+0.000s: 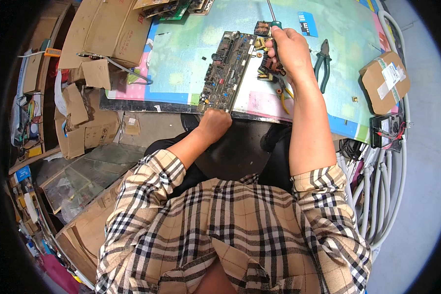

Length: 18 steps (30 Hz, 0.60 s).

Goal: The person uses a screwdriver to remove screws from circuit boards and places the boards into a cardboard box. They handle multiple boards, turning them over and organizing them.

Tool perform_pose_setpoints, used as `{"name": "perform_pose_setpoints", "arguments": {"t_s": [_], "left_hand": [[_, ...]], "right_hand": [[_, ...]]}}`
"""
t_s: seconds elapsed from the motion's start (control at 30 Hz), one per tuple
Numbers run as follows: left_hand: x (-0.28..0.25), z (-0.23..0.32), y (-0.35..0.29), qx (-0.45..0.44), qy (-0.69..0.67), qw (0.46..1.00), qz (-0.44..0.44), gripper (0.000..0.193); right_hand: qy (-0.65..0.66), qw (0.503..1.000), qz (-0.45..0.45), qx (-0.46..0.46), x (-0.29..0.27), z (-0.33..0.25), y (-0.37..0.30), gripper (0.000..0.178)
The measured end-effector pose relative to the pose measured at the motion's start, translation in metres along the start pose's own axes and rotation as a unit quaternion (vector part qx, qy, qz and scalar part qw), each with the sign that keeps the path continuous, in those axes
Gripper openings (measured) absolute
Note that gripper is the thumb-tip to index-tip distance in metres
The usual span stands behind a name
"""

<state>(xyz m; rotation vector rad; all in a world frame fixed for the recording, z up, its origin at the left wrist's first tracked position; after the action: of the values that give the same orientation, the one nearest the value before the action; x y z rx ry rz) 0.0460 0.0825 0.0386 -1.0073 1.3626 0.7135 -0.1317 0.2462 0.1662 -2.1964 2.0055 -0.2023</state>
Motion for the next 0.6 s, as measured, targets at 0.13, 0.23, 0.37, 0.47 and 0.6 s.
{"name": "perform_pose_setpoints", "arguments": {"t_s": [0.13, 0.23, 0.37, 0.47, 0.6], "left_hand": [[0.014, -0.008, 0.004, -0.028, -0.077, 0.995, -0.060, 0.011], [-0.018, -0.035, 0.001, -0.138, -0.193, 0.969, -0.072, 0.023], [-0.036, -0.100, -0.002, -0.340, -0.244, 0.907, -0.045, 0.025], [-0.028, -0.146, -0.014, -0.421, -0.272, 0.865, -0.016, 0.027], [-0.019, -0.163, -0.017, -0.420, -0.285, 0.861, -0.036, 0.025]], "right_hand": [[-0.007, 1.000, -0.003, 0.000, -0.002, 0.000, 0.004, 0.027], [-0.011, 1.000, -0.008, -0.001, -0.001, 0.000, 0.004, 0.029], [-0.017, 1.000, -0.010, 0.002, -0.003, 0.003, 0.005, 0.028], [-0.019, 1.000, -0.008, 0.000, -0.002, 0.005, 0.005, 0.028], [-0.018, 1.000, -0.005, 0.002, -0.001, 0.007, 0.008, 0.028]]}}
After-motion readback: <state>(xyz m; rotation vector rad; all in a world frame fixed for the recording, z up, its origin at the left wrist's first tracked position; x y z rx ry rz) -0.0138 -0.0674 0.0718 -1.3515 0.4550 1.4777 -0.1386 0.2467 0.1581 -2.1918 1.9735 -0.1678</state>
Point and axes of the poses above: each hand's wrist, its own y-axis towards the middle knuckle, its own x-axis out of the palm, z = x × y, the point moved 4 cm from there along y, towards the middle knuckle, and after that the axes turned 6 degrees about -x, right-handed, at the moved point
